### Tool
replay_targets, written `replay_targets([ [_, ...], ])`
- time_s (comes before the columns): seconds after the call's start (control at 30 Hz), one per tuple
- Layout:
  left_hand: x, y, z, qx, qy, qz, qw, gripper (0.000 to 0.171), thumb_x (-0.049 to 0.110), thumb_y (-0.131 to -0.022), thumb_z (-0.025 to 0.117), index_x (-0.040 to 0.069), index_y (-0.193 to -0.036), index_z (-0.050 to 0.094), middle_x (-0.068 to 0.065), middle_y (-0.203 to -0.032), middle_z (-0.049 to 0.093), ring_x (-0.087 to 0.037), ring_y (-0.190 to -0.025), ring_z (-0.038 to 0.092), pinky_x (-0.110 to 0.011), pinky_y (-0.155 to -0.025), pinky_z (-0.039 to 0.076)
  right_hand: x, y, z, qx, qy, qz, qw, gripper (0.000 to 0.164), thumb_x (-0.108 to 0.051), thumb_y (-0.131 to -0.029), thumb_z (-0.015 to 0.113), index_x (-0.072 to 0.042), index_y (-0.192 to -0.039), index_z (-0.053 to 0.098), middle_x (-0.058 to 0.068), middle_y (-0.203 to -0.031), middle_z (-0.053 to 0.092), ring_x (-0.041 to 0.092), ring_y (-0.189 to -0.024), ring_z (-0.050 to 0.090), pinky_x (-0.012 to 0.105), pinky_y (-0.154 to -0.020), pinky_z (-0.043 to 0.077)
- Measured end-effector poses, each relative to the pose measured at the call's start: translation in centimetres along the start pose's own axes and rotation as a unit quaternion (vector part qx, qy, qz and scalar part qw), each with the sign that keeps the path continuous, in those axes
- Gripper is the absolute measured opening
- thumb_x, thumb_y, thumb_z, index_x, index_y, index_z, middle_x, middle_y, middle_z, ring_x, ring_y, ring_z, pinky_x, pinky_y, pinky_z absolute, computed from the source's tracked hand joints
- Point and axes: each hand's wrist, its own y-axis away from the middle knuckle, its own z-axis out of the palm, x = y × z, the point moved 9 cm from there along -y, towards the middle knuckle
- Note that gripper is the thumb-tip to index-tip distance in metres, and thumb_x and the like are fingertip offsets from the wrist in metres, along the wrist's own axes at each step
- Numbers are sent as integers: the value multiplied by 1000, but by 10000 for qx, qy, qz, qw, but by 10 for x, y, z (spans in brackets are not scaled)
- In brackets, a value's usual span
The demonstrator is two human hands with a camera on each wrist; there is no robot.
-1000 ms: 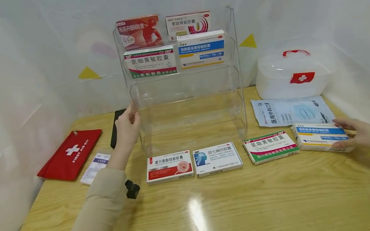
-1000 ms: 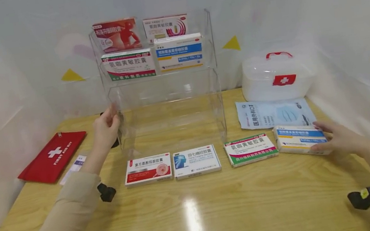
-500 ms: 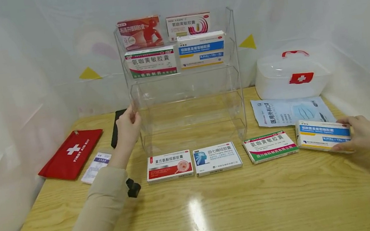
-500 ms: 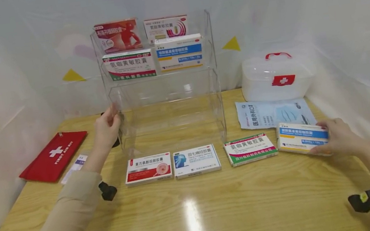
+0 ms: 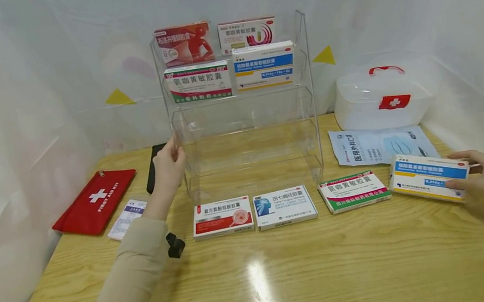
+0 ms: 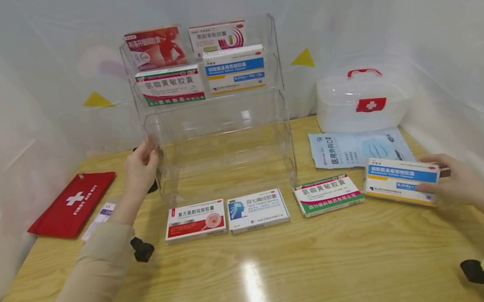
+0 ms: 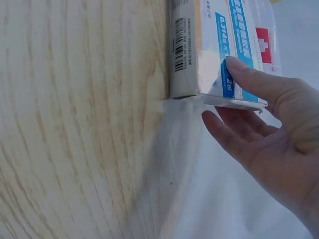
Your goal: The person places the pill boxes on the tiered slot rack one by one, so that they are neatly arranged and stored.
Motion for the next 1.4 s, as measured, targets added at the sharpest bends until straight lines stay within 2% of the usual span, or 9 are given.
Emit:
replay_targets([
  [0.1,0,0,-1,25,-24,5,10000,43,7,-95,47,4,-138,48,-24,-109,67,-30,-82,66,-23,-56,44,2,6,-9,202,-402,-149,9989,52,-20,-84,70,-11,-130,47,-26,-103,47,-18,-76,42,13,-59,41],
  [0.17,0,0,-2,44,-36,12,10000,43,7,-95,47,4,-138,47,-24,-109,67,-30,-80,66,-19,-54,42,2,9,-13,273,-629,-231,9974,46,-17,-86,68,-23,-128,50,-41,-99,39,-21,-78,42,9,-60,39],
  [0.23,0,1,-2,33,-5,-9,10000,43,7,-95,47,5,-138,47,-24,-110,66,-30,-79,65,-17,-52,39,4,13,-15,302,-790,-247,9961,46,-16,-87,67,-29,-128,51,-44,-100,39,-22,-80,43,6,-61,38],
  [0.4,2,1,-1,-32,62,-2,10000,44,7,-95,46,3,-138,46,-25,-112,65,-32,-83,66,-16,-52,39,11,20,-16,178,-1290,-96,9914,44,-12,-88,65,-26,-129,55,-42,-95,50,-18,-79,51,8,-61,40],
  [0.57,2,0,0,8,41,49,10000,43,5,-94,46,3,-137,47,-25,-108,66,-30,-76,64,-17,-52,39,16,23,-15,17,-1650,72,9863,43,-10,-90,62,-24,-130,55,-40,-94,56,-18,-81,53,9,-63,40],
  [0.8,3,0,-1,27,24,44,10000,44,6,-94,47,3,-138,47,-24,-109,66,-29,-75,63,-17,-53,39,4,23,-19,51,-2855,-160,9582,41,0,-91,56,-22,-124,60,-26,-96,63,-5,-80,63,10,-67,47],
  [1.07,3,0,-1,50,49,71,10000,44,4,-94,47,2,-138,47,-25,-109,66,-27,-70,60,-15,-49,36,-9,24,-29,342,-2587,-216,9651,38,-3,-90,58,-23,-122,61,-28,-93,63,-7,-77,62,9,-66,46],
  [1.3,3,0,-1,52,48,41,10000,43,5,-94,47,2,-137,47,-23,-112,66,-27,-76,61,-17,-54,39,-18,28,-38,674,-2546,-280,9643,38,-1,-89,59,-20,-122,64,-30,-93,62,-12,-80,60,6,-66,44],
  [1.4,2,0,-1,59,49,5,10000,43,6,-94,47,3,-137,48,-23,-112,66,-26,-75,61,-18,-54,39,-26,28,-44,845,-2681,-366,9590,38,1,-89,58,-19,-119,65,-27,-91,64,-10,-77,61,6,-65,46],
])
